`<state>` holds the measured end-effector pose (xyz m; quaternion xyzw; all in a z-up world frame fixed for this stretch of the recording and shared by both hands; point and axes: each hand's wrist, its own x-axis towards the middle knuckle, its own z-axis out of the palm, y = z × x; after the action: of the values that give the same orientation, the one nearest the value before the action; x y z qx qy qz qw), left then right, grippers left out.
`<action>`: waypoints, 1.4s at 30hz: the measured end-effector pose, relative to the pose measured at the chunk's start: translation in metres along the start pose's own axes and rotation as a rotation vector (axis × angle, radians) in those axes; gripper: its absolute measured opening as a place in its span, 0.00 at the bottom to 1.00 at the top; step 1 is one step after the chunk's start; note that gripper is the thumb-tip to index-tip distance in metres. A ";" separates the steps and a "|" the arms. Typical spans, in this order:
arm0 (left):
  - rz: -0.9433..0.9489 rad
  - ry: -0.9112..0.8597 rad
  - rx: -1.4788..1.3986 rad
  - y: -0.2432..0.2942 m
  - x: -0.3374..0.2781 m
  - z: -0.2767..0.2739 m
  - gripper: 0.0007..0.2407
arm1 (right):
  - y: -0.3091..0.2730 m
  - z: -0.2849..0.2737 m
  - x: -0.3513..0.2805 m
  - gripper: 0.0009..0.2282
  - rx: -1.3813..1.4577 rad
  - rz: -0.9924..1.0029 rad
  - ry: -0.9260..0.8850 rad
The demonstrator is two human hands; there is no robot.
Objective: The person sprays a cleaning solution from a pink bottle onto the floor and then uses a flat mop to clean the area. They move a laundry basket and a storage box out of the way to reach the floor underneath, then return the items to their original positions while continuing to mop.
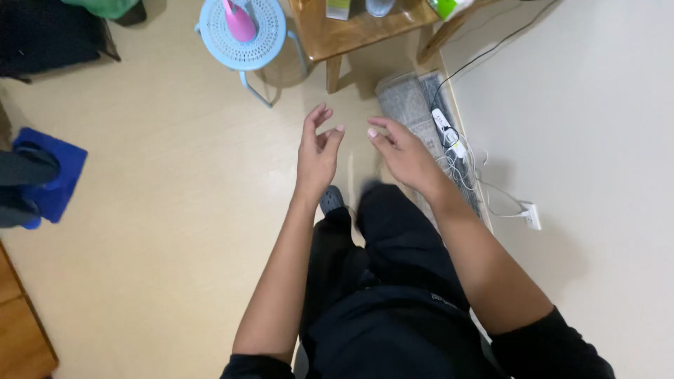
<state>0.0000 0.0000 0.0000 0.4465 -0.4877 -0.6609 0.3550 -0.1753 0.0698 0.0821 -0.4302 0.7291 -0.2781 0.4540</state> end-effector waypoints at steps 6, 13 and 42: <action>0.007 0.074 -0.049 -0.013 0.072 -0.015 0.22 | -0.019 0.002 0.083 0.20 0.038 0.147 -0.116; -0.063 0.239 0.030 -0.016 0.157 -0.040 0.20 | -0.004 0.003 0.177 0.20 0.158 0.067 -0.248; -0.225 0.305 1.027 -0.194 0.443 -0.201 0.27 | -0.036 0.110 0.256 0.18 0.198 0.478 -0.508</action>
<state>0.0271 -0.4138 -0.3196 0.7026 -0.6399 -0.2994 0.0850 -0.1180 -0.1739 -0.0448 -0.2570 0.6424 -0.1178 0.7124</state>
